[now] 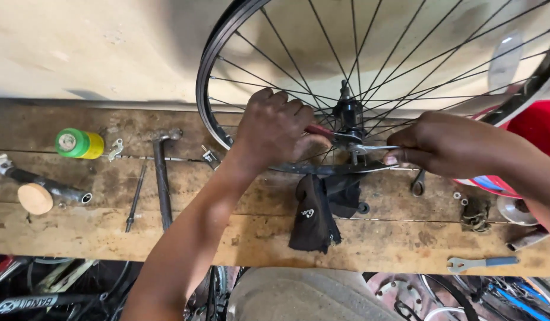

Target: Cleaning and reinstalling components of a bicycle wheel hub and axle using a rag and hand tools.

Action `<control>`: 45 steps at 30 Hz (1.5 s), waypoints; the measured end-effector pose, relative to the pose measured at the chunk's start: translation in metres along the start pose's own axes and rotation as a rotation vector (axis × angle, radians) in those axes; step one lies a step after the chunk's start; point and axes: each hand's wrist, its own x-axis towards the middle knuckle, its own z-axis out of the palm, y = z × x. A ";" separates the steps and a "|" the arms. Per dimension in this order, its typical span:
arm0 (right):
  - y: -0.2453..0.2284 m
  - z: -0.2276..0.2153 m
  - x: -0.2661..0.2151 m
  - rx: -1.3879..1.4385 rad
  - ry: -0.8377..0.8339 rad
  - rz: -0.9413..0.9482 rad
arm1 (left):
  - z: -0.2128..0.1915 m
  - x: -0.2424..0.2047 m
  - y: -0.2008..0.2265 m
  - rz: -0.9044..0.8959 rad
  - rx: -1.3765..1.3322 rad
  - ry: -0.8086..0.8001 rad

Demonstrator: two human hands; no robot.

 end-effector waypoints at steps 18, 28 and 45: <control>-0.013 0.017 -0.006 -0.143 0.157 0.116 | -0.009 0.002 0.003 0.045 0.011 -0.129; -0.026 0.021 -0.012 -0.267 0.167 0.205 | -0.014 0.006 0.006 0.048 0.080 -0.218; -0.039 0.014 -0.021 -0.293 0.050 0.248 | -0.032 0.017 0.014 -0.035 0.098 -0.459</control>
